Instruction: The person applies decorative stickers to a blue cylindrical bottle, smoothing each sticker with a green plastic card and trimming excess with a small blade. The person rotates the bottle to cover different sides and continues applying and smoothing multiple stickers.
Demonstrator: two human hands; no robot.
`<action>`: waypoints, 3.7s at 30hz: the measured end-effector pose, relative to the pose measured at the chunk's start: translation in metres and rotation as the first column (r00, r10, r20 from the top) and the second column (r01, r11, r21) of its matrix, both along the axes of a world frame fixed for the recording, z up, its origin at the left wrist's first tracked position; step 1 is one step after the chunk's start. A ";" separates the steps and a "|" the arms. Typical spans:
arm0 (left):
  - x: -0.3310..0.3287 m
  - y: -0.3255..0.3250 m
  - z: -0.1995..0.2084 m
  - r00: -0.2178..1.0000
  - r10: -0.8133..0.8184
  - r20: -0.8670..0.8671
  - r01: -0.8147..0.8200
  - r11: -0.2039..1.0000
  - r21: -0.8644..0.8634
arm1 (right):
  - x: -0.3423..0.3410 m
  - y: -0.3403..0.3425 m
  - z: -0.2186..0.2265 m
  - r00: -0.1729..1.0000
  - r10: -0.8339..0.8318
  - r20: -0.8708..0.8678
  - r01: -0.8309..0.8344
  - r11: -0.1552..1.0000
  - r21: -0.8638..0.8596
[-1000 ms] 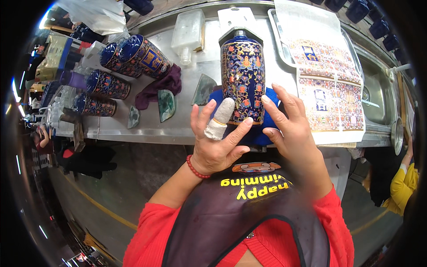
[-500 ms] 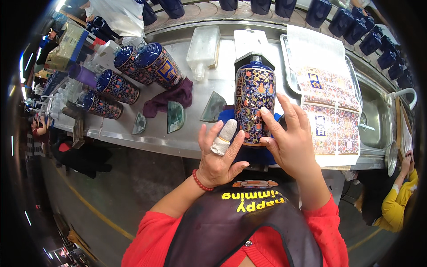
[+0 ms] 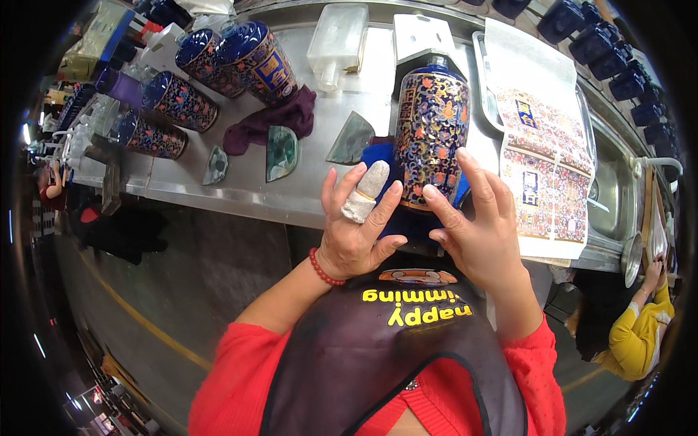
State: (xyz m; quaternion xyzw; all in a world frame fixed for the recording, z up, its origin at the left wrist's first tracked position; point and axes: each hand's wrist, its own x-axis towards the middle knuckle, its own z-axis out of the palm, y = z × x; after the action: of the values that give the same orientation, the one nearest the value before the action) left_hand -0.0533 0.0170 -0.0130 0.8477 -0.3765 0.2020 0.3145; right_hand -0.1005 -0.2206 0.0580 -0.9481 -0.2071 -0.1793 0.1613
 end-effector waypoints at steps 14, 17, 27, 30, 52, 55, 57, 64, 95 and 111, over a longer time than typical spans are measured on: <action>0.001 0.003 -0.004 0.997 0.001 0.073 -0.005 0.998 0.059 | -0.010 0.000 0.000 1.000 0.000 -0.015 -0.001 0.996 -0.086; 0.003 0.006 -0.004 0.996 -0.002 0.088 -0.004 0.998 0.067 | -0.010 0.000 0.000 1.000 0.014 -0.002 -0.014 0.997 -0.071; 0.008 0.014 -0.002 0.989 -0.034 0.145 0.026 0.998 0.059 | -0.008 0.001 0.001 0.999 0.038 0.039 -0.036 0.998 -0.051; 0.008 0.011 -0.002 0.990 -0.020 0.139 0.020 1.000 0.006 | -0.004 0.003 0.000 0.996 0.062 0.059 -0.060 0.998 -0.035; -0.001 0.011 -0.015 0.997 -0.063 0.035 0.062 0.998 0.025 | 0.003 0.008 -0.005 0.994 0.064 0.087 -0.058 0.996 -0.066; 0.000 0.014 -0.016 0.995 -0.063 0.071 0.061 0.998 0.022 | 0.004 0.006 -0.004 0.991 0.077 0.106 -0.072 0.996 -0.053; 0.002 0.015 -0.015 0.994 -0.068 0.085 0.068 0.998 0.007 | 0.005 0.005 -0.002 0.990 0.079 0.119 -0.075 0.997 -0.037; 0.020 0.005 0.002 0.993 -0.107 0.051 0.111 0.990 -0.090 | 0.014 0.004 0.002 0.999 -0.044 0.025 0.043 0.997 0.060; 0.103 -0.054 0.079 0.989 -0.134 0.066 0.112 0.956 0.271 | 0.066 -0.018 -0.012 0.984 -0.181 0.001 0.172 0.937 0.303; 0.108 -0.056 0.067 0.929 -0.271 -0.253 0.265 0.962 -0.057 | 0.070 -0.021 -0.020 0.989 -0.147 -0.016 0.143 0.928 0.344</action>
State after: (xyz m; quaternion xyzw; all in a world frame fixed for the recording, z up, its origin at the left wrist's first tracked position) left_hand 0.0542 -0.0387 0.0538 0.8038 -0.4422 0.0491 0.3949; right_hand -0.0302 -0.2416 0.0385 -0.9171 -0.1028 -0.2288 0.3097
